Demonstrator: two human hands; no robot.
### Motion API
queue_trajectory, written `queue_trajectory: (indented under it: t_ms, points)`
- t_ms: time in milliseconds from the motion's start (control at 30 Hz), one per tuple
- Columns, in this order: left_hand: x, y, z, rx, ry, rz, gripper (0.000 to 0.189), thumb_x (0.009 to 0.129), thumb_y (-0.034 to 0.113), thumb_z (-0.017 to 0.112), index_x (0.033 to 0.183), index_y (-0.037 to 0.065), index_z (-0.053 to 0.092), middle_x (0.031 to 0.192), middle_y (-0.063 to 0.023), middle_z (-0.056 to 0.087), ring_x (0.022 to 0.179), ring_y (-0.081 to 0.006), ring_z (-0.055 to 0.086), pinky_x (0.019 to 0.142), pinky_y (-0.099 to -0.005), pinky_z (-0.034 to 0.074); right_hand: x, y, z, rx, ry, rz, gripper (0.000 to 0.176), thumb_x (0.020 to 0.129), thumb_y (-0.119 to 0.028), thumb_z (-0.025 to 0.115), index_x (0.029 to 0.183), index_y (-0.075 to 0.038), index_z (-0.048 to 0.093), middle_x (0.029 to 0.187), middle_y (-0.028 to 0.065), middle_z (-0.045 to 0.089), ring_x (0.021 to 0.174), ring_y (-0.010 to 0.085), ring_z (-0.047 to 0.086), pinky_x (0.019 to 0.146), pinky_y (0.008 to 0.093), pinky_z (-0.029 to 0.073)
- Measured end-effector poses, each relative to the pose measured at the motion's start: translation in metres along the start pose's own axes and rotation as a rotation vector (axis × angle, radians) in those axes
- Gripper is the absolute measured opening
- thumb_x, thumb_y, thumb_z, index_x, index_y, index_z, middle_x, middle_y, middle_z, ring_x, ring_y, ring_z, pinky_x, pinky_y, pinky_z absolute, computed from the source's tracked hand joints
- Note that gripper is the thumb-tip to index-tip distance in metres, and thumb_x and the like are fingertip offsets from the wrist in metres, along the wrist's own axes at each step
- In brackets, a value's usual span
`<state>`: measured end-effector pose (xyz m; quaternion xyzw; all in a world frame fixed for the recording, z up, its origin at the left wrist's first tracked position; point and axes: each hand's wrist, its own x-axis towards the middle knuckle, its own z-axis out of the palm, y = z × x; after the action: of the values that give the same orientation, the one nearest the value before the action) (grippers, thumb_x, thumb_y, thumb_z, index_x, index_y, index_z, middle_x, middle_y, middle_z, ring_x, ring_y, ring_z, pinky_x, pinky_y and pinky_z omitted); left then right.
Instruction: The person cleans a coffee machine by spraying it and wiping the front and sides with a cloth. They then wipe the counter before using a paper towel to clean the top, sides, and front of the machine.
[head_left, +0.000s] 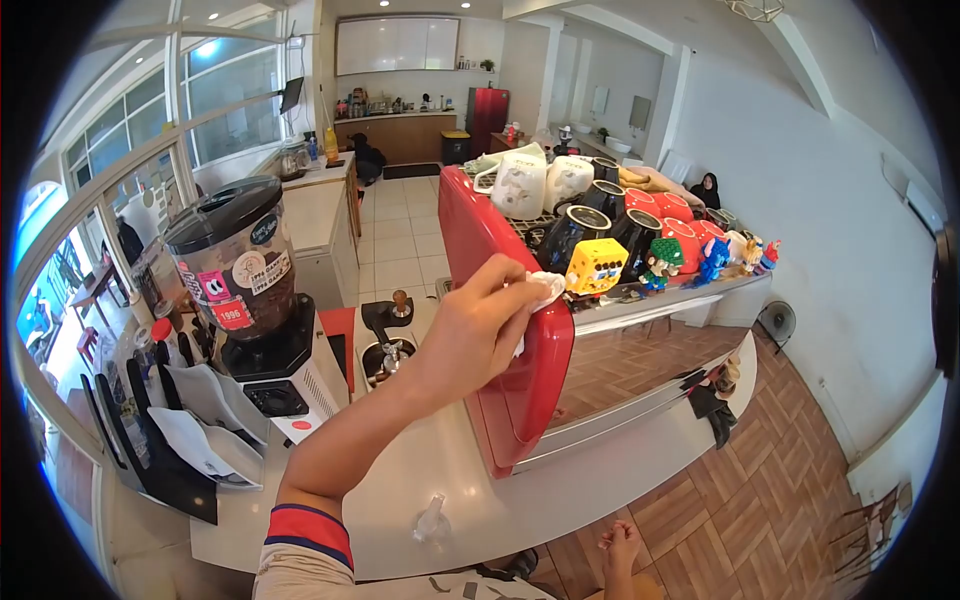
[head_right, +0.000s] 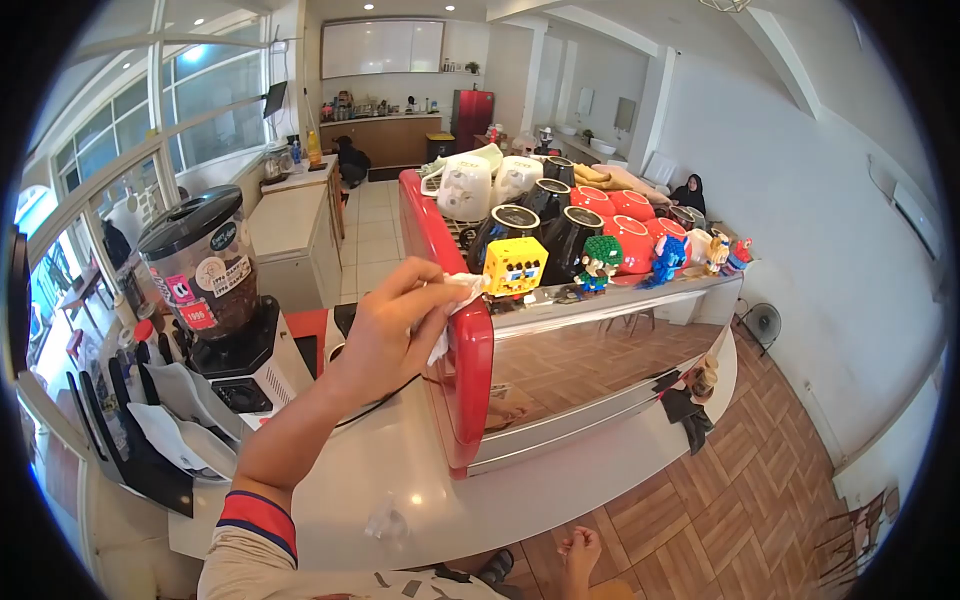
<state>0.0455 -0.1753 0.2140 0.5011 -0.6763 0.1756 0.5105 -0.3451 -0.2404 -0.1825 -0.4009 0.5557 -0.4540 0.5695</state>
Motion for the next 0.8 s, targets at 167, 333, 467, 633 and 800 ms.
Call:
queue_trajectory:
  t_ms: [167,333,467,633,800]
  points:
    - [-0.013,0.01,0.01,0.026,0.092,0.033,0.024,0.084,-0.009,0.067,0.106,0.0,0.069,0.099,-0.0121,0.057,0.074,-0.0216,0.063,0.062,-0.0309,0.05,-0.006,0.011,-0.005,0.015,0.045,0.024,0.01,0.094,-0.005,0.053,0.102,0.0,0.059,0.084,0.0058,0.058,0.063,0.0127,0.062,0.047,0.0267,0.055]
    - [-0.021,0.019,0.012,0.15,0.035,0.18,0.029,0.079,-0.011,0.068,0.106,0.0,0.069,0.101,-0.0119,0.055,0.071,-0.0194,0.062,0.058,-0.0302,0.05,-0.009,0.019,-0.004,0.002,0.049,0.001,0.01,0.095,-0.005,0.053,0.101,0.0,0.06,0.085,0.0064,0.059,0.063,0.0129,0.062,0.046,0.0268,0.055]
    - [-0.022,0.017,0.012,0.25,0.015,0.242,0.031,0.076,-0.011,0.07,0.104,0.0,0.07,0.102,-0.012,0.056,0.072,-0.0194,0.063,0.058,-0.0298,0.051,-0.014,0.016,-0.001,0.033,0.053,0.041,0.01,0.095,-0.006,0.054,0.1,0.0,0.06,0.086,0.0066,0.059,0.062,0.0134,0.062,0.046,0.027,0.054]
    - [-0.063,-0.02,0.034,0.172,0.15,0.467,0.032,0.073,-0.01,0.072,0.103,0.003,0.073,0.102,-0.0139,0.059,0.076,-0.0202,0.063,0.062,-0.0291,0.053,-0.007,0.031,-0.014,0.022,0.03,0.035,0.011,0.094,-0.006,0.055,0.103,-0.001,0.059,0.086,0.0069,0.059,0.063,0.0149,0.062,0.046,0.0274,0.054]
    - [-0.034,-0.077,0.052,0.035,0.501,0.026,0.015,0.084,0.0,0.069,0.099,0.001,0.066,0.103,-0.015,0.061,0.084,-0.0283,0.065,0.07,-0.0362,0.054,-0.049,-0.019,0.004,-0.134,0.032,0.085,0.027,0.096,-0.021,0.059,0.116,-0.003,0.061,0.089,0.0079,0.063,0.075,0.0178,0.059,0.065,0.0314,0.052]
